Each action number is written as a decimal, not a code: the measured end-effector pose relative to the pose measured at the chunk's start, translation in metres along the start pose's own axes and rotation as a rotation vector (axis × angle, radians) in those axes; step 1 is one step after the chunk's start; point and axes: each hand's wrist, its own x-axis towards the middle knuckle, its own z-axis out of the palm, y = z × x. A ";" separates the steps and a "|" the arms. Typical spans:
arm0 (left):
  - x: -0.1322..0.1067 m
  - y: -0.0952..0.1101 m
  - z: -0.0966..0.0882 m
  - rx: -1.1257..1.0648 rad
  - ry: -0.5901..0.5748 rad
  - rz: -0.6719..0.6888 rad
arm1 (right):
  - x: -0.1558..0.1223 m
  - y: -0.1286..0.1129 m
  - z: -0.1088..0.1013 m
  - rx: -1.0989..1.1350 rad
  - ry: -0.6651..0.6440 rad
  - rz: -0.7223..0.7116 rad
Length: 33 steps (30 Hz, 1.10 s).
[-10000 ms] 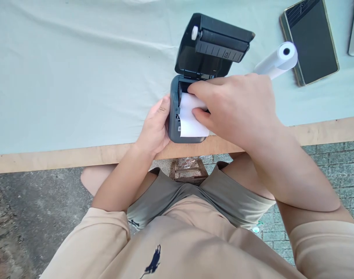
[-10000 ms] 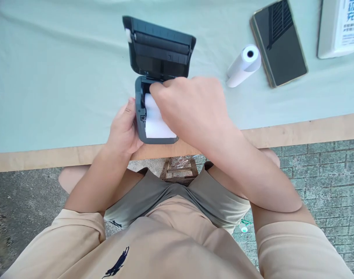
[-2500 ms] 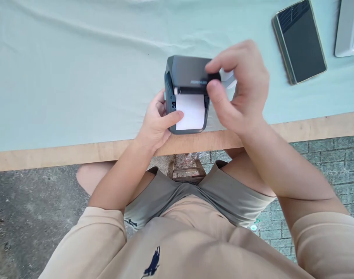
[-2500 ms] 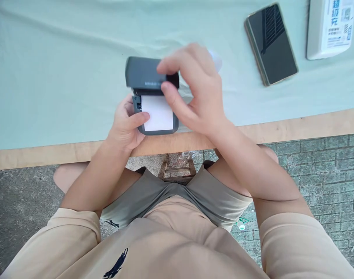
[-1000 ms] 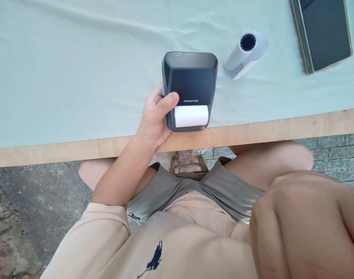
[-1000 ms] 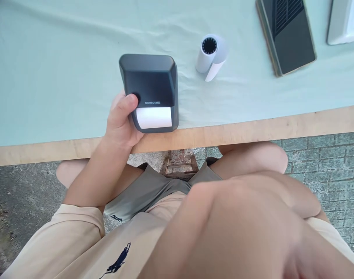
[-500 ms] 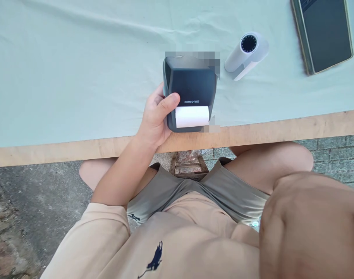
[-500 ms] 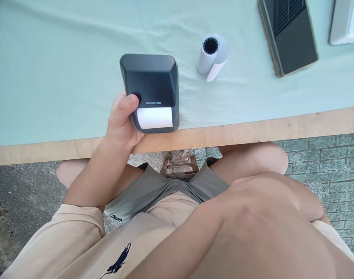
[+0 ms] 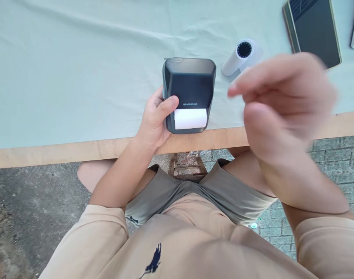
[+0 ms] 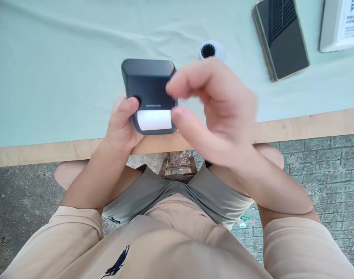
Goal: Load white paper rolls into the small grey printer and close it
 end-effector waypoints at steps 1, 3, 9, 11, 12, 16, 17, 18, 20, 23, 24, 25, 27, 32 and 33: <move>0.000 0.000 0.000 0.000 -0.002 0.004 | 0.006 0.013 0.006 -0.032 0.037 -0.072; -0.001 0.000 0.001 -0.004 0.000 0.012 | 0.014 0.033 0.015 -0.085 0.061 -0.150; -0.002 0.002 0.003 -0.039 -0.001 -0.002 | 0.019 0.050 0.027 0.046 -0.122 0.005; -0.001 0.002 0.003 -0.035 0.001 0.008 | 0.020 0.051 0.029 0.087 -0.164 0.021; -0.001 0.001 0.002 -0.034 -0.001 0.012 | 0.020 0.053 0.030 0.107 -0.184 0.031; -0.001 0.001 0.002 -0.064 -0.028 0.020 | 0.020 0.059 0.032 0.193 -0.246 0.048; -0.001 0.001 0.003 -0.068 -0.032 0.018 | 0.020 0.060 0.033 0.205 -0.254 0.047; -0.001 0.001 0.003 -0.065 -0.033 0.017 | 0.020 0.060 0.033 0.208 -0.252 0.042; -0.001 0.001 0.004 -0.040 -0.033 0.022 | 0.021 0.059 0.034 0.173 -0.208 0.021; -0.002 0.000 0.005 0.000 -0.029 0.041 | 0.025 0.055 0.036 0.049 -0.105 -0.009; -0.002 0.000 0.005 0.004 -0.027 0.043 | 0.026 0.054 0.036 0.014 -0.089 -0.013; -0.002 0.000 0.005 0.005 -0.026 0.038 | 0.027 0.054 0.036 -0.009 -0.089 -0.012; -0.003 0.000 0.004 0.001 -0.023 0.027 | 0.028 0.054 0.036 -0.013 -0.116 -0.014; -0.001 0.001 0.006 -0.025 -0.001 0.009 | 0.025 0.063 0.034 0.069 -0.189 -0.070; -0.001 0.000 0.006 -0.031 0.017 0.000 | 0.024 0.064 0.034 0.075 -0.196 -0.076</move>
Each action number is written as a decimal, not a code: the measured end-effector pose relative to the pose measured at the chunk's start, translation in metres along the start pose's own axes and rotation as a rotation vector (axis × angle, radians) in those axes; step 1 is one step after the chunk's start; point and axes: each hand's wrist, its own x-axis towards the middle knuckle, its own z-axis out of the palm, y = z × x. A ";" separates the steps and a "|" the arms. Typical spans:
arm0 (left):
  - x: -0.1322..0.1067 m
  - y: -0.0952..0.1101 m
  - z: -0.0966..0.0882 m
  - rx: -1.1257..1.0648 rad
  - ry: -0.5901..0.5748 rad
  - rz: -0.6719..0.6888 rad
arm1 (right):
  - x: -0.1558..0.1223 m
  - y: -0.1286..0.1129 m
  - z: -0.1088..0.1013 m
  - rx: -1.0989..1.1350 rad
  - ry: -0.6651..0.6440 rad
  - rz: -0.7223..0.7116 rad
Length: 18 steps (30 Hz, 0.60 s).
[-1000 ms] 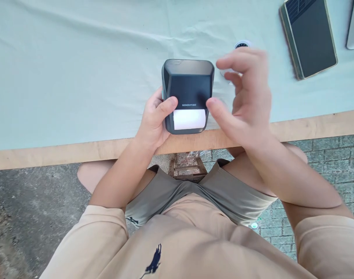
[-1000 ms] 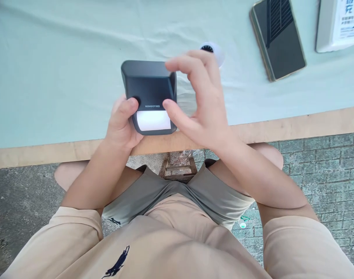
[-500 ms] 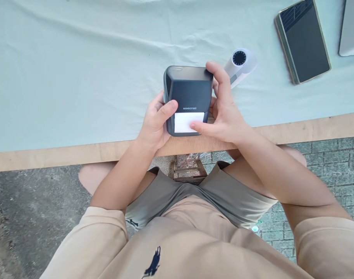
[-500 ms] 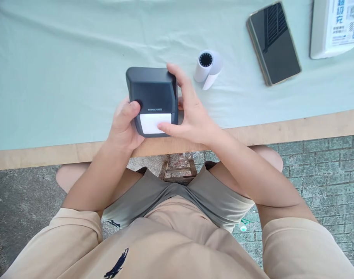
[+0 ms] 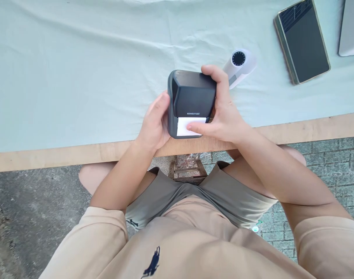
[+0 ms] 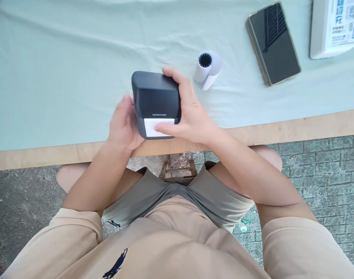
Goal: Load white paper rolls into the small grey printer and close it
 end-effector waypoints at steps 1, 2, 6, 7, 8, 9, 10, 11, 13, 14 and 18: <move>0.001 0.000 0.000 -0.006 0.016 -0.009 | -0.001 0.001 0.000 0.003 -0.004 -0.002; 0.001 -0.001 0.000 -0.011 0.022 -0.014 | -0.001 0.001 -0.001 0.004 -0.004 -0.002; 0.003 -0.002 -0.003 -0.055 -0.036 0.006 | -0.002 0.001 -0.001 0.011 -0.016 0.011; 0.003 -0.002 -0.004 -0.073 -0.052 0.007 | -0.003 0.001 -0.001 0.016 -0.022 0.010; 0.003 -0.001 -0.004 -0.093 -0.066 0.004 | -0.003 0.001 -0.001 0.023 -0.027 0.007; 0.003 0.000 -0.004 -0.110 -0.079 0.003 | -0.003 0.002 -0.002 0.029 -0.029 0.004; 0.003 0.001 -0.004 -0.121 -0.090 0.004 | -0.003 0.002 -0.002 0.035 -0.028 0.000; 0.003 0.001 -0.003 -0.124 -0.100 0.005 | -0.003 0.003 -0.002 0.039 -0.025 -0.001; 0.003 0.003 -0.002 -0.105 -0.108 0.008 | -0.003 0.003 -0.002 0.040 -0.019 0.002; 0.003 0.003 -0.001 -0.094 -0.102 0.010 | -0.003 0.003 -0.002 0.036 -0.018 0.007; 0.003 0.004 0.000 -0.065 -0.069 0.013 | -0.003 0.003 -0.002 0.026 -0.023 0.020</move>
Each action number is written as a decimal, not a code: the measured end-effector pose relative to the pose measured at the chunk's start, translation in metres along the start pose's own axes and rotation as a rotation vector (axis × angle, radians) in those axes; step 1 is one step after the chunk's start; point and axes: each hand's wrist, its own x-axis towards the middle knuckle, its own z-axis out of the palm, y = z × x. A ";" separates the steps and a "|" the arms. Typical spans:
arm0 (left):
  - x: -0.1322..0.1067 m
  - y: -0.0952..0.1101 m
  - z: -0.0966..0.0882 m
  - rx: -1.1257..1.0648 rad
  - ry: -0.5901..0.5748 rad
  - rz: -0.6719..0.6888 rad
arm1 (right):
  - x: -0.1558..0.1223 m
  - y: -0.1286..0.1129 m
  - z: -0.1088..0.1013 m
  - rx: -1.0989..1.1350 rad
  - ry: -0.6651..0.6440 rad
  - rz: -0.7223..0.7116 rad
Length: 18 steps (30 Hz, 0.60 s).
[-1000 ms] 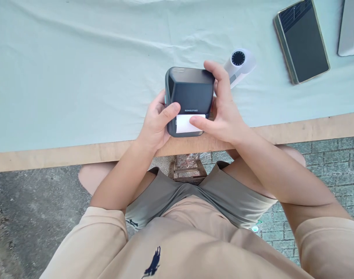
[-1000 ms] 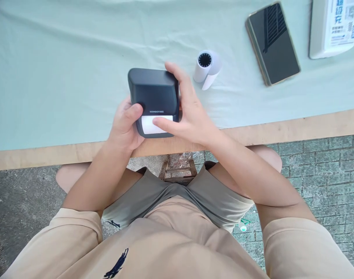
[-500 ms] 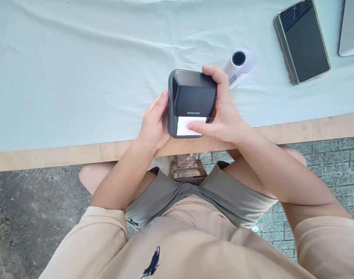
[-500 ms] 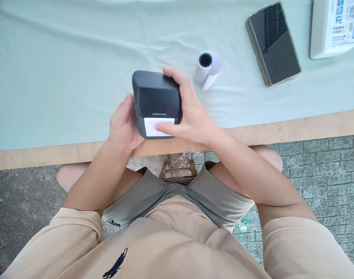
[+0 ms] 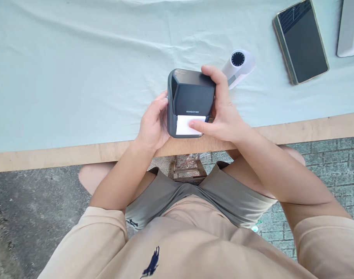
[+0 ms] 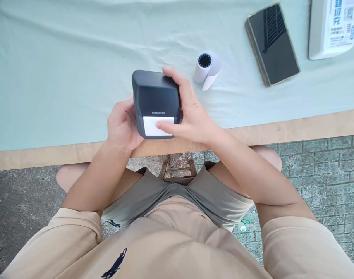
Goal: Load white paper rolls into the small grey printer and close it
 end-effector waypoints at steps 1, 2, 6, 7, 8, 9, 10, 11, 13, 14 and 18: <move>0.000 0.000 0.000 0.007 0.009 -0.002 | 0.000 0.000 0.000 0.002 -0.001 0.000; 0.000 0.001 0.000 0.015 0.019 -0.007 | 0.000 0.000 0.000 0.006 -0.002 0.003; 0.000 0.001 -0.001 0.020 0.017 -0.015 | 0.000 -0.001 0.000 0.004 -0.009 0.019; -0.001 0.001 -0.001 0.013 0.013 -0.010 | 0.000 -0.001 0.000 0.005 -0.009 0.016; -0.001 0.001 -0.001 0.005 0.009 -0.003 | 0.000 -0.001 0.000 0.008 -0.007 0.008; -0.001 0.001 -0.001 -0.002 0.008 0.004 | -0.001 -0.001 0.000 0.010 -0.007 0.000; -0.001 0.000 -0.001 -0.007 0.011 0.009 | -0.001 -0.001 0.000 0.009 -0.008 -0.004; -0.001 0.000 -0.002 -0.009 0.015 0.012 | -0.001 -0.001 -0.001 0.005 -0.009 -0.002; -0.001 -0.001 -0.002 -0.002 0.020 0.014 | -0.001 -0.001 -0.001 -0.005 -0.016 0.010; -0.001 -0.001 -0.002 0.003 0.022 0.013 | -0.001 -0.001 -0.002 -0.010 -0.021 0.017; 0.000 -0.001 -0.003 0.011 0.011 0.013 | 0.000 -0.001 -0.006 -0.052 0.002 -0.016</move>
